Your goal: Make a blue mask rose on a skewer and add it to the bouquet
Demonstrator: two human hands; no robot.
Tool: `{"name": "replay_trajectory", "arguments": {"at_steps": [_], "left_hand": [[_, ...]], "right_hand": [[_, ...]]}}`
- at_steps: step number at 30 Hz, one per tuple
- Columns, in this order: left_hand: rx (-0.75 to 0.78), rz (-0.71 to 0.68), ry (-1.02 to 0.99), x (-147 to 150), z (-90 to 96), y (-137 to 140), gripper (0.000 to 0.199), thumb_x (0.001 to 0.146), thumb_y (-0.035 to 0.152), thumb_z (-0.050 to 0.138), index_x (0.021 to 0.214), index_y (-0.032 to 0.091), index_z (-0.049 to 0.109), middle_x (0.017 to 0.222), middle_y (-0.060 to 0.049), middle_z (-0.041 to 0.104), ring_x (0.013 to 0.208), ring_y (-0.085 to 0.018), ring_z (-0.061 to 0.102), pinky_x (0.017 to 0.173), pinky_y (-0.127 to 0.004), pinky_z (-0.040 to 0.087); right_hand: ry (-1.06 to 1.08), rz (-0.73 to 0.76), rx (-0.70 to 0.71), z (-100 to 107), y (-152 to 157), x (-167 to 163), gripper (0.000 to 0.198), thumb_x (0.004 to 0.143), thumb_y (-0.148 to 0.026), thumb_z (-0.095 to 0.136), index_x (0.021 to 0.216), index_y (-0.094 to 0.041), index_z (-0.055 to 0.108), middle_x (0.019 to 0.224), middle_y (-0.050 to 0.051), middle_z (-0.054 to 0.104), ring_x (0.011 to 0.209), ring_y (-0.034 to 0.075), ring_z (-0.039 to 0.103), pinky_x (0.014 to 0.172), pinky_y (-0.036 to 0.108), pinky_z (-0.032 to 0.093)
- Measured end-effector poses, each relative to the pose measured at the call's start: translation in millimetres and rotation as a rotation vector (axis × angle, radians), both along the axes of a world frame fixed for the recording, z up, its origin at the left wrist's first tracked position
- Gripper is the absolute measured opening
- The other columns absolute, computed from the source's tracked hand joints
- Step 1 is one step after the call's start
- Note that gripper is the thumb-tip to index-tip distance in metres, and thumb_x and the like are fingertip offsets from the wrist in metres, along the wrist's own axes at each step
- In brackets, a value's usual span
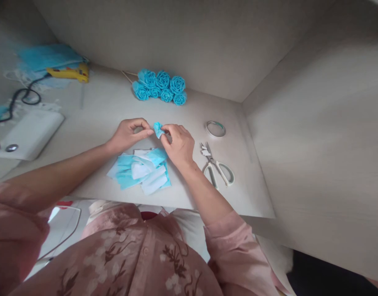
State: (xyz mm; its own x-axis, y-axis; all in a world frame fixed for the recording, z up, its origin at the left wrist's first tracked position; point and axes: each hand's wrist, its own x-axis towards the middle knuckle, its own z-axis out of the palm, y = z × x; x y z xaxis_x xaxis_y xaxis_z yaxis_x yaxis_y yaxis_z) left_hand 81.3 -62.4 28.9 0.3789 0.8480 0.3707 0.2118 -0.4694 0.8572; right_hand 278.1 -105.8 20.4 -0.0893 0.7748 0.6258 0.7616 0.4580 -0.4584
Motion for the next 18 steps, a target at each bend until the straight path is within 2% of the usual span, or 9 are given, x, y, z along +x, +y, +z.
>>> {"name": "replay_trajectory", "arguments": {"at_steps": [7,12,18], "left_hand": [[0.181,0.046,0.134,6.1,-2.0,-6.5,0.033,0.077,0.046,0.084,0.085,0.020,0.065,0.071,0.001,0.066,0.068,-0.016,0.060,0.076,-0.029,0.047],[0.248,0.067,0.205,6.2,-5.9,-3.1,0.019,0.083,0.036,0.076,0.089,0.020,0.068,0.080,-0.002,0.073,0.078,-0.019,0.067,0.087,-0.032,0.047],[0.282,0.104,0.250,5.5,-7.5,-1.1,0.011,0.085,0.030,0.067,0.089,0.020,0.071,0.083,-0.003,0.075,0.081,-0.020,0.069,0.088,-0.034,0.047]], "right_hand": [[-0.075,-0.045,-0.016,-0.6,0.9,-2.7,0.005,0.092,-0.029,0.063,0.090,-0.027,0.068,0.089,0.004,0.077,0.087,0.025,0.068,0.081,0.038,0.050],[-0.110,-0.067,0.041,-0.9,1.2,-3.5,0.008,0.092,-0.025,0.062,0.088,-0.027,0.069,0.085,0.004,0.077,0.082,0.024,0.068,0.077,0.036,0.050],[-0.109,-0.049,0.022,-2.1,-0.3,-6.3,0.011,0.095,-0.028,0.061,0.089,-0.027,0.070,0.085,0.004,0.077,0.082,0.024,0.068,0.078,0.036,0.050]]}}
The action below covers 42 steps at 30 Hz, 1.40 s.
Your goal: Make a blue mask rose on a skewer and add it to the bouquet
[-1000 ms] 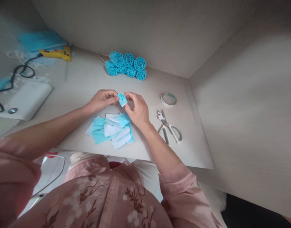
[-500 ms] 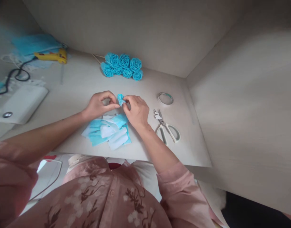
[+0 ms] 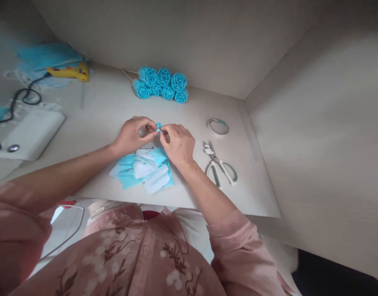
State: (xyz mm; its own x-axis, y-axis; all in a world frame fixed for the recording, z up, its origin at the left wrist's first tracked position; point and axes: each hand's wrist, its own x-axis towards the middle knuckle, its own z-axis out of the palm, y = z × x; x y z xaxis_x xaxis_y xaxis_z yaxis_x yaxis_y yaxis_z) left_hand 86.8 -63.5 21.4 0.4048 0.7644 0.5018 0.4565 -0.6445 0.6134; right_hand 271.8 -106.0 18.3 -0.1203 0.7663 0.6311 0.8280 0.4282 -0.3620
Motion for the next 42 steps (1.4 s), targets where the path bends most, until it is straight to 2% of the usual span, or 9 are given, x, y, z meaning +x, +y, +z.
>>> {"name": "replay_trajectory", "arguments": {"at_steps": [5,8,11,19,22,33,42], "left_hand": [[0.054,-0.004,0.019,-0.1,-1.3,0.6,0.011,0.087,0.026,0.062,0.084,0.020,0.071,0.079,-0.003,0.074,0.080,-0.020,0.069,0.088,-0.035,0.046],[0.133,-0.033,0.020,-0.5,-2.5,0.5,0.014,0.088,0.025,0.061,0.078,0.019,0.068,0.077,-0.003,0.073,0.079,-0.020,0.068,0.088,-0.036,0.045],[0.209,-0.043,0.036,-1.0,-3.2,0.2,0.015,0.090,0.023,0.059,0.077,0.019,0.066,0.075,-0.002,0.072,0.078,-0.020,0.068,0.086,-0.036,0.045],[0.326,-0.075,0.079,-0.2,-2.4,-2.0,0.015,0.089,0.018,0.058,0.075,0.020,0.062,0.072,-0.001,0.069,0.074,-0.019,0.065,0.084,-0.036,0.046],[0.322,-0.072,0.107,-0.2,-1.8,-1.2,0.014,0.088,0.018,0.057,0.074,0.020,0.060,0.072,-0.001,0.068,0.073,-0.019,0.064,0.084,-0.036,0.046],[0.325,-0.090,0.110,0.5,-6.3,5.1,0.011,0.085,0.018,0.057,0.074,0.020,0.059,0.070,-0.001,0.066,0.071,-0.019,0.062,0.085,-0.037,0.047],[0.310,-0.101,0.107,0.3,-7.2,6.2,0.009,0.083,0.018,0.058,0.074,0.020,0.060,0.071,-0.001,0.068,0.072,-0.019,0.064,0.089,-0.038,0.049]], "right_hand": [[0.023,-0.007,-0.007,-2.3,0.4,-0.6,0.013,0.098,-0.032,0.061,0.089,-0.027,0.069,0.085,0.004,0.077,0.082,0.023,0.068,0.078,0.036,0.049],[0.034,-0.027,0.015,-2.9,0.3,-0.4,0.009,0.098,-0.034,0.063,0.098,-0.028,0.070,0.085,0.002,0.077,0.080,0.022,0.068,0.075,0.034,0.050],[0.023,-0.049,0.000,-2.0,-0.2,-0.3,0.014,0.099,-0.034,0.061,0.109,-0.028,0.069,0.085,0.001,0.077,0.079,0.020,0.069,0.075,0.031,0.050],[0.000,-0.068,-0.037,-1.1,-0.3,0.2,0.009,0.094,-0.024,0.060,0.088,-0.025,0.067,0.081,0.002,0.075,0.081,0.020,0.069,0.077,0.032,0.049],[0.065,-0.071,-0.071,-1.7,-0.5,-1.6,0.007,0.091,-0.023,0.062,0.084,-0.025,0.066,0.080,0.001,0.075,0.078,0.019,0.069,0.074,0.031,0.048],[0.465,-0.057,-0.364,-3.3,3.7,-7.3,0.003,0.081,-0.025,0.064,0.078,-0.024,0.064,0.076,-0.002,0.074,0.071,0.017,0.067,0.070,0.031,0.048],[0.757,0.051,-0.434,-14.6,11.8,-7.8,0.007,0.076,-0.028,0.067,0.073,-0.023,0.064,0.072,-0.003,0.070,0.067,0.014,0.062,0.070,0.030,0.050]]}}
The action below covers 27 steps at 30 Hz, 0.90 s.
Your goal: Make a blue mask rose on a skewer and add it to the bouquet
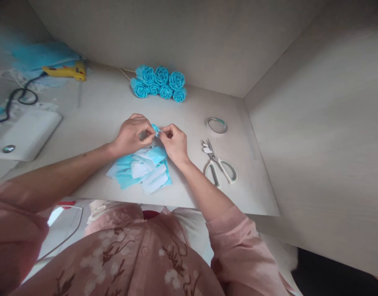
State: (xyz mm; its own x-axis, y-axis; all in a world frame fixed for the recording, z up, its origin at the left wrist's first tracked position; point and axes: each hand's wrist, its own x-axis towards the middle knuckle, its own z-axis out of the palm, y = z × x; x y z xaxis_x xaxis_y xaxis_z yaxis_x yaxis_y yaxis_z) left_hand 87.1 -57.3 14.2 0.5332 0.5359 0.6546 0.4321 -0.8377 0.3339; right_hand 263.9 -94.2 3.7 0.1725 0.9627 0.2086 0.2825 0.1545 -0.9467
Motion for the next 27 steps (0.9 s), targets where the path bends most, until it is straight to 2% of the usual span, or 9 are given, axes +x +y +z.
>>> {"name": "replay_trajectory", "arguments": {"at_steps": [4,7,12,14,16,19,22,27], "left_hand": [[-0.009,-0.029,0.006,1.1,-0.4,-1.8,0.010,0.083,0.018,0.058,0.075,0.020,0.061,0.073,-0.001,0.071,0.075,-0.019,0.067,0.091,-0.038,0.048],[-0.050,-0.028,-0.004,-0.5,-1.4,0.4,0.015,0.090,0.023,0.057,0.079,0.019,0.066,0.078,-0.002,0.074,0.079,-0.020,0.069,0.093,-0.039,0.047],[-0.286,0.100,-0.110,-7.5,-5.3,7.5,0.022,0.096,0.032,0.055,0.099,0.020,0.074,0.085,-0.004,0.077,0.086,-0.021,0.070,0.092,-0.037,0.047],[-0.410,0.156,-0.214,-9.3,-7.2,9.0,0.026,0.095,0.034,0.054,0.105,0.019,0.073,0.083,-0.003,0.075,0.082,-0.020,0.068,0.086,-0.033,0.048],[-0.489,0.146,-0.264,-9.4,-8.0,9.1,0.029,0.096,0.041,0.054,0.098,0.019,0.073,0.082,-0.003,0.074,0.078,-0.018,0.066,0.078,-0.030,0.048],[-0.518,0.010,-0.251,-6.3,-7.5,7.0,0.038,0.094,0.050,0.056,0.084,0.018,0.073,0.080,-0.005,0.073,0.077,-0.019,0.064,0.075,-0.029,0.047],[-0.557,-0.074,-0.254,-1.7,-7.1,5.0,0.041,0.092,0.054,0.057,0.083,0.018,0.074,0.080,-0.005,0.073,0.078,-0.019,0.064,0.077,-0.030,0.047],[-0.714,-0.021,-0.286,1.2,-9.5,5.3,0.040,0.087,0.055,0.059,0.074,0.018,0.065,0.075,-0.002,0.068,0.074,-0.017,0.059,0.070,-0.027,0.044]], "right_hand": [[0.117,0.019,-0.030,-8.8,5.3,3.2,0.009,0.077,-0.031,0.067,0.074,-0.023,0.062,0.070,-0.003,0.066,0.065,0.014,0.058,0.066,0.030,0.051],[0.190,0.041,-0.066,-10.9,7.8,5.3,0.012,0.077,-0.035,0.068,0.080,-0.023,0.064,0.071,-0.004,0.063,0.065,0.014,0.057,0.063,0.030,0.054],[0.299,-0.021,-0.072,-7.5,11.4,8.7,0.025,0.079,-0.046,0.069,0.089,-0.024,0.064,0.077,-0.003,0.066,0.074,0.016,0.062,0.065,0.029,0.057],[0.225,-0.049,-0.015,-5.5,11.4,9.5,0.023,0.081,-0.045,0.067,0.089,-0.024,0.064,0.078,-0.002,0.068,0.075,0.017,0.064,0.067,0.029,0.057],[0.077,-0.062,0.060,-4.0,9.8,9.2,0.019,0.083,-0.041,0.065,0.089,-0.024,0.065,0.081,0.000,0.071,0.076,0.017,0.066,0.074,0.030,0.056],[-0.146,-0.104,0.156,-3.6,5.8,7.2,0.013,0.086,-0.035,0.061,0.090,-0.023,0.067,0.085,0.001,0.073,0.079,0.018,0.067,0.080,0.032,0.055],[-0.314,-0.134,0.228,-3.7,2.1,5.5,0.011,0.087,-0.030,0.059,0.089,-0.024,0.068,0.088,0.003,0.074,0.082,0.019,0.068,0.083,0.033,0.055],[-0.519,-0.097,0.303,-0.9,-3.2,4.5,0.010,0.090,-0.027,0.060,0.087,-0.025,0.069,0.087,0.004,0.075,0.083,0.020,0.070,0.084,0.034,0.054]]}}
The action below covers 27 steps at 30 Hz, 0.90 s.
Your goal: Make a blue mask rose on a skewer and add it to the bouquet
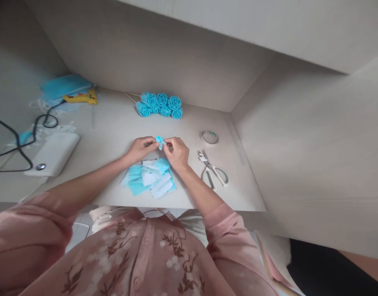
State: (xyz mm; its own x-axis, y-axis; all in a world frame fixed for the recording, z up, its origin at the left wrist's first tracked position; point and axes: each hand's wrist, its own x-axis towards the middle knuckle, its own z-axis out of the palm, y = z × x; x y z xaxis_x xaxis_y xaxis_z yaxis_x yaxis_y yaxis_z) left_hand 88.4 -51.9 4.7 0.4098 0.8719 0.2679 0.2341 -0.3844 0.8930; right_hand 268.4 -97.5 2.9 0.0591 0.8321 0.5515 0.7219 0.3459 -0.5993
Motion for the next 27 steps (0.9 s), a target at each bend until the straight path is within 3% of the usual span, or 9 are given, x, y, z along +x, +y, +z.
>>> {"name": "replay_trajectory", "arguments": {"at_steps": [5,9,13,21,27], "left_hand": [[-0.037,-0.003,-0.002,-0.4,0.1,-0.4,0.034,0.084,0.049,0.060,0.070,0.018,0.060,0.068,0.000,0.060,0.068,-0.015,0.052,0.067,-0.025,0.041],[-0.041,0.005,-0.003,0.8,0.6,-1.1,0.031,0.081,0.048,0.058,0.068,0.019,0.056,0.066,0.001,0.056,0.068,-0.014,0.048,0.065,-0.025,0.038],[-0.064,0.016,-0.010,1.0,1.7,-1.4,0.033,0.081,0.049,0.057,0.066,0.020,0.052,0.064,0.001,0.052,0.066,-0.014,0.046,0.064,-0.026,0.037],[-0.110,-0.085,-0.043,3.2,12.0,-8.6,0.049,0.091,0.064,0.050,0.072,0.019,0.057,0.073,-0.002,0.061,0.075,-0.017,0.056,0.075,-0.029,0.044],[-0.078,-0.117,0.033,16.8,20.3,7.5,0.032,0.084,0.047,0.059,0.070,0.018,0.056,0.066,0.002,0.052,0.067,-0.014,0.047,0.065,-0.025,0.036]], "right_hand": [[-0.011,0.016,-0.007,-0.5,-1.6,-1.0,0.012,0.091,-0.027,0.061,0.098,-0.024,0.071,0.090,0.004,0.076,0.086,0.021,0.071,0.086,0.034,0.054],[0.026,0.000,-0.032,-0.5,-0.7,-0.2,0.033,0.089,-0.025,0.063,0.122,-0.024,0.068,0.094,0.003,0.077,0.085,0.021,0.070,0.089,0.035,0.055],[-0.124,0.103,0.040,2.5,-1.6,2.1,0.021,0.095,-0.025,0.059,0.108,-0.025,0.075,0.102,0.007,0.078,0.099,0.025,0.069,0.091,0.038,0.053],[-0.190,0.108,0.107,5.1,-3.3,10.1,0.019,0.095,-0.021,0.058,0.095,-0.025,0.076,0.094,0.006,0.079,0.091,0.025,0.068,0.083,0.040,0.052],[-0.167,0.058,0.137,9.0,-2.9,17.0,0.018,0.098,-0.024,0.058,0.095,-0.027,0.076,0.092,0.008,0.078,0.090,0.028,0.068,0.081,0.043,0.051]]}}
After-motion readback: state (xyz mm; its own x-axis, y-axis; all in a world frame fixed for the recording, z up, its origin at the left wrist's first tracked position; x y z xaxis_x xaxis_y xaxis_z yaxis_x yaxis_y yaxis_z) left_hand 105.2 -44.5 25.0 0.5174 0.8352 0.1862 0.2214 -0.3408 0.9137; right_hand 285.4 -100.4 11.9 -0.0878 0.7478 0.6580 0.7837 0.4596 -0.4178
